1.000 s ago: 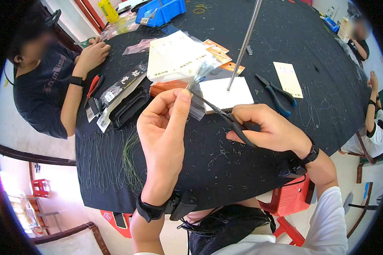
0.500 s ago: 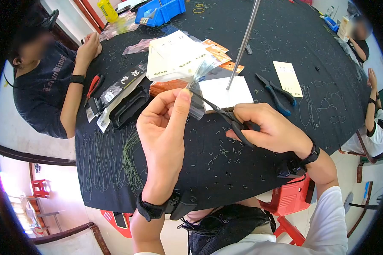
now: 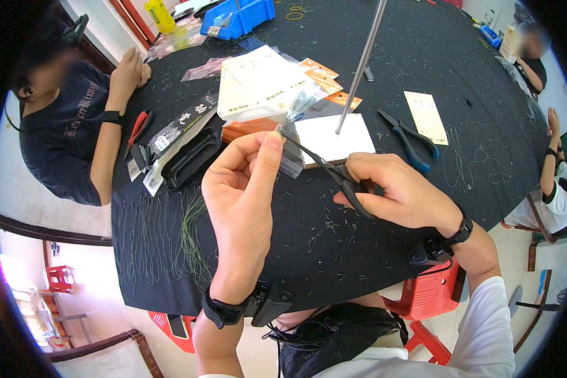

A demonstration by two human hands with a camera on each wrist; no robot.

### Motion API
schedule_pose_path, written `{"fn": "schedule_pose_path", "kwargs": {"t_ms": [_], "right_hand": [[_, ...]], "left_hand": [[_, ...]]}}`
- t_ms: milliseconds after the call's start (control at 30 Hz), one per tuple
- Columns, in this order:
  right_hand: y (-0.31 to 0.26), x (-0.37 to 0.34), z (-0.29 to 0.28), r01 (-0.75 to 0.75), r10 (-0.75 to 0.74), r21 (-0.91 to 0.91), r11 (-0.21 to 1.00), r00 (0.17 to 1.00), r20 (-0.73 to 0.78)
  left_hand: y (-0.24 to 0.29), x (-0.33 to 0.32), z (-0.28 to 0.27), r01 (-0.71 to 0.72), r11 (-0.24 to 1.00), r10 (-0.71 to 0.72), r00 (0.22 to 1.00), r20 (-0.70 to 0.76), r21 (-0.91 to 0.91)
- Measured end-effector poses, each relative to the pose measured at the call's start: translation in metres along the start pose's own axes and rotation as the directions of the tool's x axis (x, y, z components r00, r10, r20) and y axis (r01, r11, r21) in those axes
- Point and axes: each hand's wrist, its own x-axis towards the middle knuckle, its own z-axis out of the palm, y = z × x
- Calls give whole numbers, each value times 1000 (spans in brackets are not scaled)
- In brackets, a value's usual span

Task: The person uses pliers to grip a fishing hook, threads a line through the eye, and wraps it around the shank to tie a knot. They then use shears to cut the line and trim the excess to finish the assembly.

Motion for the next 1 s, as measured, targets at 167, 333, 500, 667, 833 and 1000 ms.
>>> {"fn": "schedule_pose_path", "kwargs": {"t_ms": [167,333,500,667,833,1000], "right_hand": [[3,-2,2,-114,115,40,993,993,-35],[-3,-1,0,-105,103,-42,994,994,-44],[-1,-2,0,-75,70,-82,994,996,-59],[-2,-2,-1,-25,20,-119,993,999,-51],[1,-3,0,-28,16,-164,986,997,-74],[0,-3,1,-21,2,-201,979,996,-94]], "left_hand": [[0,1,0,7,1000,-7,1000,3,-7],[-2,1,0,-4,999,3,1000,-6,-42],[-3,1,-1,3,999,-3,1000,-2,-52],[-2,1,1,16,999,-16,1000,-6,-34],[-1,0,1,18,1000,-18,1000,-21,-20],[-2,1,1,9,1000,-9,1000,-8,-29]]}}
